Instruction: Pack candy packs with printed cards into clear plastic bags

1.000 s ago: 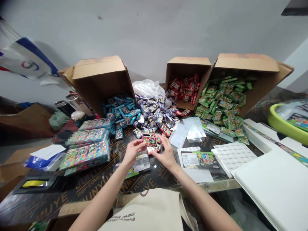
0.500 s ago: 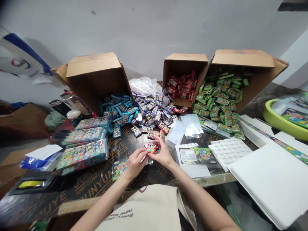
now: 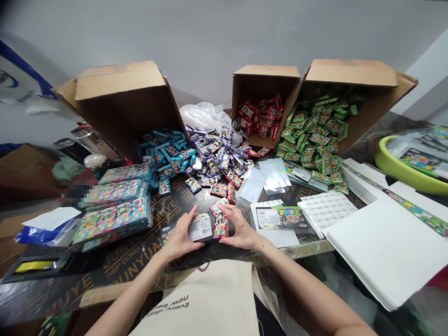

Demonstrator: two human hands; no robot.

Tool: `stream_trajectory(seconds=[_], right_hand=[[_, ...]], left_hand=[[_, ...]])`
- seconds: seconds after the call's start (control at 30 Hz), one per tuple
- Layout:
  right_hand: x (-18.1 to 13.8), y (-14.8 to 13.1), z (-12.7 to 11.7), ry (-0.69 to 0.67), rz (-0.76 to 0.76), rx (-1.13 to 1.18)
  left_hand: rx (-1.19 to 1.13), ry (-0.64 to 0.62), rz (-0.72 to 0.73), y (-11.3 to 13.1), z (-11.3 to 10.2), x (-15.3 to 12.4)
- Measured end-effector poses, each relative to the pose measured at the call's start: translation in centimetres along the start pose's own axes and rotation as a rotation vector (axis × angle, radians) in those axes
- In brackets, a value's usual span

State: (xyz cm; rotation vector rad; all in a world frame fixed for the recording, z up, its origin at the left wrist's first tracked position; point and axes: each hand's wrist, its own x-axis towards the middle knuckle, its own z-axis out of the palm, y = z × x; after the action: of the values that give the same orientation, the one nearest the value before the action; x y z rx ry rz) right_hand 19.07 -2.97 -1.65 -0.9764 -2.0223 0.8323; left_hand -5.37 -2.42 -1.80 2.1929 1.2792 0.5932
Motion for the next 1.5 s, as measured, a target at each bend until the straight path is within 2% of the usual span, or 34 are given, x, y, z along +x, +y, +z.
stream_trajectory(seconds=[0.13, 0.23, 0.33, 0.5, 0.57, 0.67, 0.77, 0.8, 0.87, 0.93, 1.0, 1.03, 1.07, 1.1, 1.17, 1.23, 1.33, 1.5], right_hand=[[0.3, 0.0, 0.3, -0.035, 0.039, 0.269], [0.6, 0.4, 0.4, 0.003, 0.067, 0.446], [0.9, 0.6, 0.0, 0.041, 0.086, 0.513], [1.0, -0.4, -0.9, -0.039, 0.007, 0.247], [0.7, -1.0, -0.8, -0.021, 0.008, 0.135], [-0.1, -1.9, 0.1, 0.098, 0.066, -0.048], [-0.4, -1.7, 0.4, 0.037, 0.014, -0.211], [-0.3, -1.0, -0.2, 0.013, -0.003, -0.259], [-0.1, 1.2, -3.0, 0.089, 0.055, -0.392], [0.1, 4.6, -7.9, 0.324, 0.279, -0.604], [-0.2, 8.3, -13.8, 0.424, 0.586, -0.857], [-0.4, 9.9, -16.6, 0.381, 0.728, -0.948], [-0.7, 11.4, -19.0, 0.277, 0.827, -0.996], [-0.9, 12.7, -20.9, 0.246, 0.842, -0.992], [-1.2, 14.4, -23.2, 0.182, 0.821, -0.974], [-1.0, 15.4, -23.9, 0.159, 0.749, -0.955], [-0.2, 16.1, -23.2, 0.157, 0.620, -0.947], [1.4, 16.3, -19.0, 0.171, 0.388, -0.928]], left_hand=[[-0.090, -0.058, 0.064, 0.5, -0.3, 0.3], [-0.179, -0.103, 0.009, 0.4, -0.4, 0.4], [-0.231, -0.130, -0.033, 0.4, -0.2, 0.5], [-0.252, -0.090, -0.064, 0.9, 0.6, 0.8], [-0.252, -0.041, -0.086, 1.1, 0.9, 0.9], [-0.231, 0.054, -0.132, 1.3, 1.3, 1.3], [-0.198, 0.075, -0.120, 1.5, 1.8, 1.8], [-0.183, 0.065, -0.109, 1.4, 2.0, 1.9], [-0.142, 0.047, -0.095, 1.2, 2.6, 2.2], [-0.096, 0.028, -0.088, 0.7, 3.3, 2.3], [-0.053, -0.001, -0.076, 0.1, 3.9, 2.2], [-0.034, -0.014, -0.070, -0.2, 4.2, 2.1], [-0.017, -0.030, -0.064, -0.5, 4.5, 2.1], [-0.001, -0.044, -0.058, -0.7, 4.8, 2.0], [0.022, -0.065, -0.047, -1.1, 5.2, 1.8], [0.031, -0.073, -0.044, -1.3, 5.5, 1.6], [0.038, -0.065, -0.051, -1.4, 5.8, 1.5], [0.075, -0.049, -0.047, -1.9, 6.1, 1.5]])
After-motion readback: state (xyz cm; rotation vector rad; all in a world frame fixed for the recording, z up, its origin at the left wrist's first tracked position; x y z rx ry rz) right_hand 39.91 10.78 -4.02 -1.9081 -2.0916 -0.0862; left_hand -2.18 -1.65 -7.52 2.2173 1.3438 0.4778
